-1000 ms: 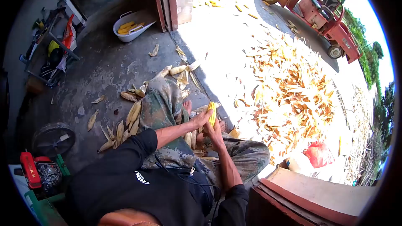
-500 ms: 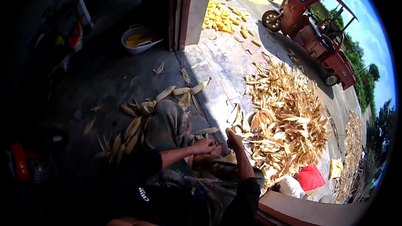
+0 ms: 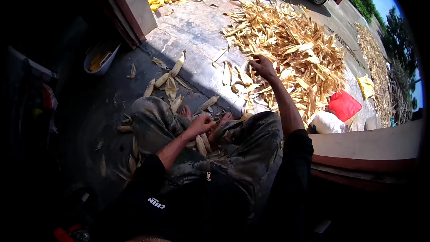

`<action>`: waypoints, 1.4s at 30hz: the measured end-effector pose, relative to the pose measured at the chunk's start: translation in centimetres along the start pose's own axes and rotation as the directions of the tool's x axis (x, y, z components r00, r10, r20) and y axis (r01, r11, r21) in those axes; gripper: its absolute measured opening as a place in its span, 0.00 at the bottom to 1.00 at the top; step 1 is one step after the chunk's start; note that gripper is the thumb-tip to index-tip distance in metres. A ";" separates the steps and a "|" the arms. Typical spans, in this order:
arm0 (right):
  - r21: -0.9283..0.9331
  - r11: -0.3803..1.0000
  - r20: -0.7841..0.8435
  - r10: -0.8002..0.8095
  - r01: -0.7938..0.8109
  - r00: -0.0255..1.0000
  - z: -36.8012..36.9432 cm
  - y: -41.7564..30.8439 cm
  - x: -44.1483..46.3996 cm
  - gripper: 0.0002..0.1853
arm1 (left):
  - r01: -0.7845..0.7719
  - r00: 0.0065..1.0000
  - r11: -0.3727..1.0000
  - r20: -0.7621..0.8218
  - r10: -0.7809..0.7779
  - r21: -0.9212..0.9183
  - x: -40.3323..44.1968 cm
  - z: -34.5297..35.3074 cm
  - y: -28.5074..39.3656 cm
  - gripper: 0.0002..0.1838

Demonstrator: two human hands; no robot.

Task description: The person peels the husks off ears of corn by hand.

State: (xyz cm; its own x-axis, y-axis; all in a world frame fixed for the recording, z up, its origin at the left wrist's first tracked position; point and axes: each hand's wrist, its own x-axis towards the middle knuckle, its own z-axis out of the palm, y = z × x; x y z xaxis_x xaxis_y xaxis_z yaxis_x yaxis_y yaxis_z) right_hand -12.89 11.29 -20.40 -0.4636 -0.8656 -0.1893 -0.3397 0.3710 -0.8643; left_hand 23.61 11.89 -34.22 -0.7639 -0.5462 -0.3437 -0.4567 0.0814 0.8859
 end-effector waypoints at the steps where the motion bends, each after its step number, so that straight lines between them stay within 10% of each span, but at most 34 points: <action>1: 0.043 0.988 -0.026 0.151 -0.150 0.988 -2.1 5.3 -2.4 0.25 | -0.012 1.000 0.997 0.003 0.012 0.072 -0.1 0.3 0.2 0.17; 3: 0.202 0.878 -0.087 0.457 -0.434 0.885 -5.2 12.3 -9.5 0.23 | 0.048 0.996 0.996 0.068 -0.053 0.070 -0.3 0.6 1.5 0.20; 9: 0.652 0.535 -0.141 0.781 -0.537 0.608 -1.5 32.5 -29.0 0.02 | 0.145 0.968 0.984 0.191 -0.162 0.099 -0.1 2.3 -0.3 0.19; 13: 0.608 0.425 -0.154 0.892 -0.671 0.426 6.2 39.3 -36.8 0.01 | 0.137 0.962 0.976 0.212 -0.172 0.168 0.2 2.8 -3.3 0.12; 16: 0.370 0.455 -0.259 0.888 -0.810 0.380 11.0 38.6 -38.9 0.18 | 0.161 0.963 0.977 0.193 -0.186 0.139 -0.7 2.9 -2.4 0.09; 22: 0.230 0.758 -0.277 0.652 -0.610 0.706 13.8 40.7 -34.5 0.25 | 0.126 0.974 0.968 0.157 -0.162 0.217 -1.0 2.7 -2.6 0.13; 26: -0.231 0.870 -0.507 0.275 -0.435 0.817 10.3 40.7 -25.9 0.26 | 0.212 0.959 0.944 0.134 -0.251 0.254 -0.8 2.5 -4.3 0.14; 32: -0.044 0.525 -0.563 0.690 -0.850 0.455 3.0 37.7 -20.9 0.40 | 0.259 0.953 0.948 0.110 -0.282 0.187 -0.6 1.7 -5.4 0.12; 37: 0.055 0.511 -0.392 0.802 -0.858 0.452 3.4 43.7 -20.5 0.45 | 0.337 0.922 0.916 0.120 -0.368 0.219 -1.1 1.7 -5.5 0.14; 39: -0.094 0.551 -0.109 0.822 -0.829 0.559 3.1 48.1 -18.5 0.44 | 0.342 0.919 0.916 0.127 -0.372 0.212 -1.3 1.3 -7.5 0.14; 41: -0.726 0.466 -0.450 0.236 -0.506 0.862 4.1 52.6 -15.6 0.37 | 0.336 0.923 0.921 0.126 -0.364 0.197 -1.5 1.0 -8.8 0.14; 42: -0.717 0.529 -0.402 0.219 -0.454 0.889 2.7 56.1 -13.7 0.35 | 0.357 0.916 0.914 0.121 -0.384 0.194 -1.4 1.1 -8.4 0.13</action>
State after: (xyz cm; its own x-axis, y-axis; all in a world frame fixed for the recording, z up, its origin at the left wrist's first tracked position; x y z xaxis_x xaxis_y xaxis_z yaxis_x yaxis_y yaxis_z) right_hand -23.38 43.04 -67.50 -0.8154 -0.5532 -0.1707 -0.5557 0.8306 -0.0370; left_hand 27.99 12.87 -41.51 -0.5792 -0.4307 -0.6921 -0.7785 0.0405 0.6263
